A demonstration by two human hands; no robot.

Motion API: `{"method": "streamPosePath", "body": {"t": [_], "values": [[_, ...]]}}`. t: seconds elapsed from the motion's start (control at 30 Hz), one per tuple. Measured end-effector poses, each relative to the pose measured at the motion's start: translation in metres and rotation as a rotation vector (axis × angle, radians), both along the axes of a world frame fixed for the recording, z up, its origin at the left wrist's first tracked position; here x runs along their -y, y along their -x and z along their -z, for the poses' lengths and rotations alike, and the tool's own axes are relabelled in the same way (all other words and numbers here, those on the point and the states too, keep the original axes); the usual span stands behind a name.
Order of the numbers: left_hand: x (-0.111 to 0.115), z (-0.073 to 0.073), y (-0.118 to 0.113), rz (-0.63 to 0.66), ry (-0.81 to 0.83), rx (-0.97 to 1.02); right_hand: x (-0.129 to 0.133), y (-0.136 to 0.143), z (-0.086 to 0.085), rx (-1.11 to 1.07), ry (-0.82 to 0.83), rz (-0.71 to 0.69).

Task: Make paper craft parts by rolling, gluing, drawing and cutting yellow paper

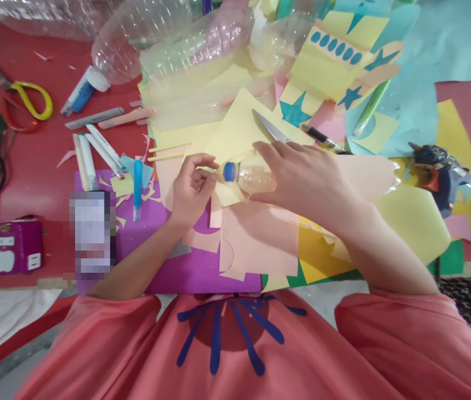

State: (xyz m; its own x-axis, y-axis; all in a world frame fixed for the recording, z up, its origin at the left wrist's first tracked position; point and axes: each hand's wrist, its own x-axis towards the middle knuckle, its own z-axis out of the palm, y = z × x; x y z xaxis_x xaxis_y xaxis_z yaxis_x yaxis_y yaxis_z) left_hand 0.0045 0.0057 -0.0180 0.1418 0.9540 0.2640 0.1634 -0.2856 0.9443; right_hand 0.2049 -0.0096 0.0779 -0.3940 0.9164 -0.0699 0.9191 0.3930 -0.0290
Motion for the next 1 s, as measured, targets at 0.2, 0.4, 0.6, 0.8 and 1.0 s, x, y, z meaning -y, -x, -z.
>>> {"method": "streamPosePath", "body": {"t": [0.2, 0.4, 0.6, 0.8, 1.0], "values": [[-0.001, 0.006, 0.001, -0.085, -0.027, -0.052, -0.023, -0.034, -0.017, 0.063, 0.125, 0.375], [0.003, 0.001, 0.001, 0.021, -0.053, -0.126, -0.056, -0.075, -0.011, -0.019, 0.075, 0.610], [0.007, -0.003, 0.002, 0.087, -0.109, -0.231, -0.071, -0.066, 0.005, -0.059, -0.239, 0.743], [0.008, -0.007, 0.002, 0.080, -0.110, -0.316, -0.051, -0.053, 0.004, 0.048, 0.051, 0.616], [0.014, -0.013, 0.001, 0.120, -0.089, -0.507, -0.050, -0.054, 0.004, 0.285, 0.199, 0.584]]}}
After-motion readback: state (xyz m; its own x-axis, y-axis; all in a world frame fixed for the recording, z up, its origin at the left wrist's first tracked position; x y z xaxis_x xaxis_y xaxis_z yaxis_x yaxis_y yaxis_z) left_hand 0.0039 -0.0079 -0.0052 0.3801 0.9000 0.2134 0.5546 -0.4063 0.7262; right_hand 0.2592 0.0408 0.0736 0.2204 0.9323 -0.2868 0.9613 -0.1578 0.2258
